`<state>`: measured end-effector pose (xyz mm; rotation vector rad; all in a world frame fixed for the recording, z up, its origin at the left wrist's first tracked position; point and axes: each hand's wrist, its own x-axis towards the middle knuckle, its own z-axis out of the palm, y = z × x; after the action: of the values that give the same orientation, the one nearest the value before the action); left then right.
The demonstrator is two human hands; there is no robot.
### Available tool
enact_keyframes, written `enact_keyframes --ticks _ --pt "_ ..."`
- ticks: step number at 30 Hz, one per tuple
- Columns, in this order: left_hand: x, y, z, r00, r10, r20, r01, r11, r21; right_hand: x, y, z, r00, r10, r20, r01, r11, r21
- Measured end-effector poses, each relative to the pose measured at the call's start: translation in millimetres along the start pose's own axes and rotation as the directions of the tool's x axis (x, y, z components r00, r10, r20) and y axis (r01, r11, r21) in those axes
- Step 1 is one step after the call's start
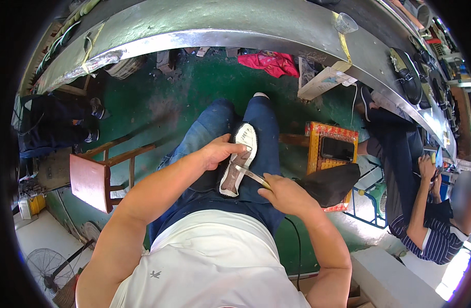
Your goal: The worker is lasting shoes by using pliers and a hammer to pull and secure the shoe upper onto the last.
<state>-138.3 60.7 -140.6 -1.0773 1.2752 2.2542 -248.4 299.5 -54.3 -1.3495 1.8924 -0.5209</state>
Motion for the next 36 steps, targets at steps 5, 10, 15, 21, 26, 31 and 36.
enact_keyframes --ticks 5,10,15,21,26,31,36 --pt "0.2 -2.5 4.7 0.998 0.011 -0.056 -0.008 0.999 0.054 -9.2 -12.3 1.3 0.994 0.102 0.037 -0.095 0.983 -0.157" --pt "-14.5 -22.7 3.7 0.987 0.153 0.057 -0.162 0.963 0.214 -16.5 24.9 16.7 0.953 0.266 0.147 -0.28 0.956 0.088" --pt "-26.5 -39.3 6.4 0.943 0.321 0.093 -0.322 0.947 -0.005 -15.4 11.8 8.8 0.953 0.229 0.199 -0.255 0.96 0.118" --pt "2.7 -74.8 5.3 0.852 0.518 -0.074 -0.48 0.83 0.282 -31.3 -23.5 24.0 0.985 0.173 0.022 -0.161 0.948 -0.273" --pt "-19.4 -65.5 30.0 0.783 0.615 -0.094 -0.418 0.632 0.653 -30.2 24.1 27.0 0.908 0.258 0.329 -0.374 0.853 0.363" --pt "-45.8 -88.9 -0.3 0.879 0.447 0.166 -0.458 0.695 0.555 -22.3 36.0 9.6 0.807 0.223 0.546 -0.505 0.74 0.444" --pt "-46.7 -81.4 8.3 0.914 0.397 0.087 -0.388 0.788 0.478 -28.6 13.3 -10.0 0.769 0.345 0.539 -0.609 0.651 0.452"
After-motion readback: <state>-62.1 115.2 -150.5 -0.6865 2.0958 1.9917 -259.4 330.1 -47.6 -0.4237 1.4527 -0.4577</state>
